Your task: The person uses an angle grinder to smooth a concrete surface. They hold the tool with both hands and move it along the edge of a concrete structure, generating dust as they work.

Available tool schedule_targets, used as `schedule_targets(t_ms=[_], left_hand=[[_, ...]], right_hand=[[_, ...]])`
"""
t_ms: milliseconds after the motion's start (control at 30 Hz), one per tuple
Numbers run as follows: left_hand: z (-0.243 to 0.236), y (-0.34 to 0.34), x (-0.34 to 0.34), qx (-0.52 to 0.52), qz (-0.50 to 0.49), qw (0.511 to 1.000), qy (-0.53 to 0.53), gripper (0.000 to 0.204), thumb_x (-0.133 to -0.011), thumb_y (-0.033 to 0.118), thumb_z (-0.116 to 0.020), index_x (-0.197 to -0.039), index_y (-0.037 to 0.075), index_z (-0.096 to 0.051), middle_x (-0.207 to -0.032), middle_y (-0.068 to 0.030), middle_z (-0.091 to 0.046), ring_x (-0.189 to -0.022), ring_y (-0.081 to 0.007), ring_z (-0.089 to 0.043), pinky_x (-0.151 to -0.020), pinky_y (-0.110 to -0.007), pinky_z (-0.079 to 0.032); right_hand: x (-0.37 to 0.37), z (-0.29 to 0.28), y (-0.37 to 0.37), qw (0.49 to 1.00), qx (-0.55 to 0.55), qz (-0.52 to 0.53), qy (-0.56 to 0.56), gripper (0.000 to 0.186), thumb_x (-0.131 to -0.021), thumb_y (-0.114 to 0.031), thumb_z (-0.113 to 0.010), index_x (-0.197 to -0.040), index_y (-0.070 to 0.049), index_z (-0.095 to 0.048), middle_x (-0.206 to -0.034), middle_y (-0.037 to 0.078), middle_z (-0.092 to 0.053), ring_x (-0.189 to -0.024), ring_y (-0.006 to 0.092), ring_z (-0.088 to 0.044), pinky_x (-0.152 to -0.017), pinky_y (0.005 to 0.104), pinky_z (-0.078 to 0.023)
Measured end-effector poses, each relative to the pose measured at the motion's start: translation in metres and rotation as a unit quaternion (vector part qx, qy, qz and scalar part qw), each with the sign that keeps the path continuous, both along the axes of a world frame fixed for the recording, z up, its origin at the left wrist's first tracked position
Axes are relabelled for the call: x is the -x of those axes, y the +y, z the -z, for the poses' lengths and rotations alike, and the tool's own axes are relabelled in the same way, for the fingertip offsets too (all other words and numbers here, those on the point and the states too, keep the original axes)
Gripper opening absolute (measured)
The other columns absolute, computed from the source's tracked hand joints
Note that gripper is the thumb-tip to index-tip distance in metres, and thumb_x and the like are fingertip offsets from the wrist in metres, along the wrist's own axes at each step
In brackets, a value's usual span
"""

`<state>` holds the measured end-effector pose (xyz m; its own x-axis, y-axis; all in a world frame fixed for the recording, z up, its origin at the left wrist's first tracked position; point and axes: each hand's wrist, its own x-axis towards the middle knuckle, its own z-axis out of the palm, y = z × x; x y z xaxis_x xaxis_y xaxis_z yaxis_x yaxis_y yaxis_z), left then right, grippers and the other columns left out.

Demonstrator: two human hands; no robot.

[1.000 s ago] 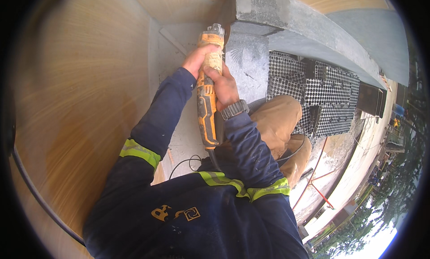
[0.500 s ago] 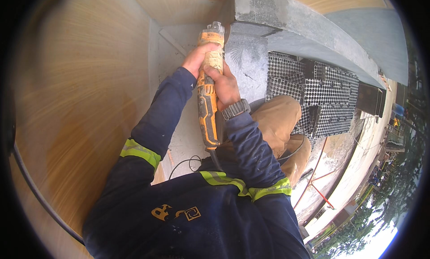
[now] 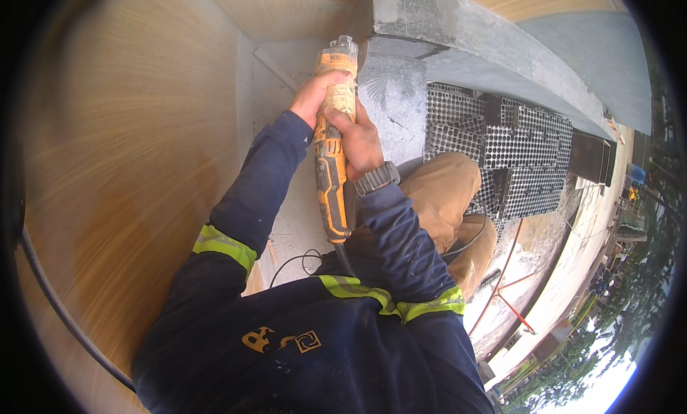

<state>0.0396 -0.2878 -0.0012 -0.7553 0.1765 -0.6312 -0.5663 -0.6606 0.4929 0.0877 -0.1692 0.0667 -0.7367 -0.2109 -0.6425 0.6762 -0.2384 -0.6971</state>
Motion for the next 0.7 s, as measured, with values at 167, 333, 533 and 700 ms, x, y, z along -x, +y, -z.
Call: schedule_targets(t_ms=[167,333,533,700], left_hand=[[-0.0052,0.0005,-0.0027,-0.001,0.000,1.000,0.003,0.037,-0.085,0.022,-0.071,-0.115,0.002,-0.062,-0.094,-0.0097,-0.066,-0.080,-0.0211,-0.066,-0.072,-0.035,-0.056],[-0.0065,0.0020,-0.0059,0.003,-0.001,1.000,-0.002,0.038,-0.085,0.022,-0.071,-0.115,0.002,-0.062,-0.094,-0.0098,-0.066,-0.080,-0.0211,-0.066,-0.072,-0.036,-0.056],[0.0001,0.0001,-0.0006,-0.001,0.000,1.000,0.014,0.038,-0.085,0.023,-0.071,-0.115,0.002,-0.062,-0.094,-0.0096,-0.066,-0.080,-0.0210,-0.066,-0.072,-0.035,-0.055],[-0.0065,-0.0012,0.0035,0.004,0.012,1.000,0.013,0.037,-0.086,0.024,-0.070,-0.115,0.002,-0.062,-0.094,-0.0093,-0.066,-0.081,-0.0207,-0.066,-0.073,-0.035,-0.055]], right_hand=[[-0.0020,-0.0038,0.0005,1.000,0.007,0.000,-0.002,0.064,-0.094,-0.015,-0.065,-0.151,-0.003,-0.037,-0.117,0.012,-0.062,-0.095,0.0189,-0.064,-0.078,0.0334,-0.056],[-0.0050,0.0007,0.0020,1.000,0.008,0.006,0.004,0.065,-0.094,-0.015,-0.065,-0.151,-0.003,-0.037,-0.116,0.012,-0.062,-0.094,0.0188,-0.065,-0.077,0.0335,-0.056],[-0.0006,0.0028,0.0013,1.000,0.009,0.000,0.010,0.066,-0.093,-0.015,-0.066,-0.151,-0.003,-0.037,-0.115,0.012,-0.063,-0.090,0.0187,-0.065,-0.075,0.0336,-0.056],[0.0044,0.0022,0.0030,1.000,0.013,-0.006,0.007,0.063,-0.093,-0.015,-0.065,-0.149,-0.003,-0.039,-0.114,0.012,-0.063,-0.090,0.0183,-0.065,-0.074,0.0335,-0.056]])
